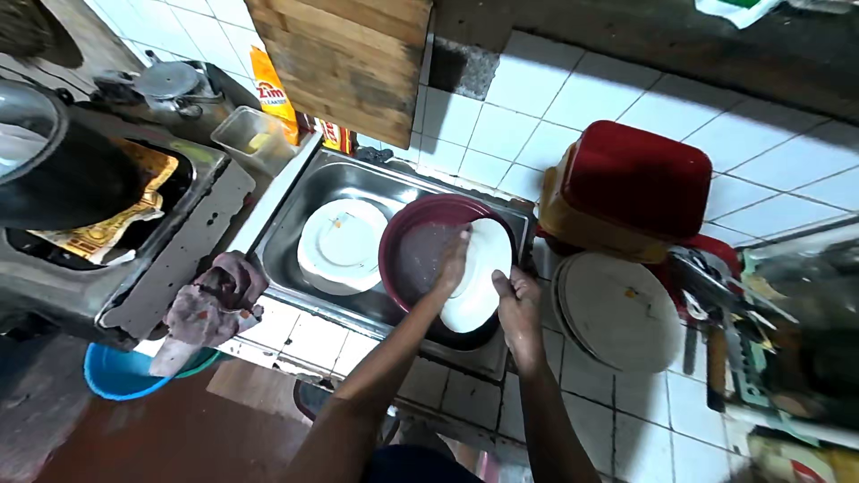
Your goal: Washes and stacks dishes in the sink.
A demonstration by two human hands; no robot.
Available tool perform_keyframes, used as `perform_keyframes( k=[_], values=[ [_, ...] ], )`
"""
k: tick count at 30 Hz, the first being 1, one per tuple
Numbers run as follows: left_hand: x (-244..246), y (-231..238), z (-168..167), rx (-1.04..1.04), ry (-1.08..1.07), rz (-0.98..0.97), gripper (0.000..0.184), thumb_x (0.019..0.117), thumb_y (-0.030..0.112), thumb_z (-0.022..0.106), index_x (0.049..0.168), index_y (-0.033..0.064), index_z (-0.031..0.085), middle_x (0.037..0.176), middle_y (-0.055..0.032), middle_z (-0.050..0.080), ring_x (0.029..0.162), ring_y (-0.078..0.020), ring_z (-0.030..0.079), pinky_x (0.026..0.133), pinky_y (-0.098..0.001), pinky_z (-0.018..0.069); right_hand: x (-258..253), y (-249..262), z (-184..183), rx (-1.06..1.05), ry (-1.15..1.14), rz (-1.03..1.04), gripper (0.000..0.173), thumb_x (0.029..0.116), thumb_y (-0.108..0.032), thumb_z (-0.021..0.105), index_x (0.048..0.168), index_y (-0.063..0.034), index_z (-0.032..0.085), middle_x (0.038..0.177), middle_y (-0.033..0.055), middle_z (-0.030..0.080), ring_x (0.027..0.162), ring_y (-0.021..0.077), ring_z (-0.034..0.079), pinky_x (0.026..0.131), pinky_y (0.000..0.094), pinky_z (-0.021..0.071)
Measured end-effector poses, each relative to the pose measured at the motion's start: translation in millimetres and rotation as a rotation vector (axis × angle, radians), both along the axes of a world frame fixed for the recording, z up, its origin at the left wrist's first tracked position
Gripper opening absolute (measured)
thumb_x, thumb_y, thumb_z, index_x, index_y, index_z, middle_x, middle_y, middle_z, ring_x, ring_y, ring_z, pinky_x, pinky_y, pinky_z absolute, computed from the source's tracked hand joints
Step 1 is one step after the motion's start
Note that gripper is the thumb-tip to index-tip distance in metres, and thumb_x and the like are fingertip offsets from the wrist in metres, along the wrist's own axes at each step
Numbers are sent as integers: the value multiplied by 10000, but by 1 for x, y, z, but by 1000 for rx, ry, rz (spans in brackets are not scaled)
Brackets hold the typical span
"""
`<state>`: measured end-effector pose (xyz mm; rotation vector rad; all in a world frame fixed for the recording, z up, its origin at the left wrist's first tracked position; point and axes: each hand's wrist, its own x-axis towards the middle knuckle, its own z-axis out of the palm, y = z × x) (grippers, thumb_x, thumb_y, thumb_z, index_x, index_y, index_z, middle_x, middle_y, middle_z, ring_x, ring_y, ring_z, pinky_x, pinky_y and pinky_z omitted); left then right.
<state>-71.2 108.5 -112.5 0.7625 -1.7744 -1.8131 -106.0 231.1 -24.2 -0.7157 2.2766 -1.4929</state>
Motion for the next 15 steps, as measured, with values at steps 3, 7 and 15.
perform_keyframes(
  k=[3, 7, 15],
  values=[
    [17, 5, -20, 217, -174, 73, 629, 1123, 459, 255, 1443, -5, 535, 1426, -229, 577, 1350, -304, 535, 1159, -509, 386, 8, 6, 19, -14, 144, -2, 213, 1041, -147, 537, 1023, -6, 696, 747, 29, 633, 684, 69, 624, 680, 284, 542],
    [65, 6, -8, -150, -484, -159, 364, 1060, 288, 538, 1190, 1, 718, 1157, -195, 718, 1132, -316, 671, 1036, -528, 497, 14, 27, 48, -35, 432, -82, 272, 1035, -150, 532, 1082, 75, 679, 787, 123, 661, 718, 117, 642, 700, 296, 538],
    [162, -120, -12, -449, -786, 415, 644, 936, 248, 740, 1436, -77, 495, 1484, -380, 419, 1328, -588, 450, 1032, -732, 408, 16, 59, 49, 21, 550, 184, 252, 1011, -134, 542, 1074, 41, 712, 744, 129, 684, 646, 201, 657, 652, 375, 555]
  ],
)
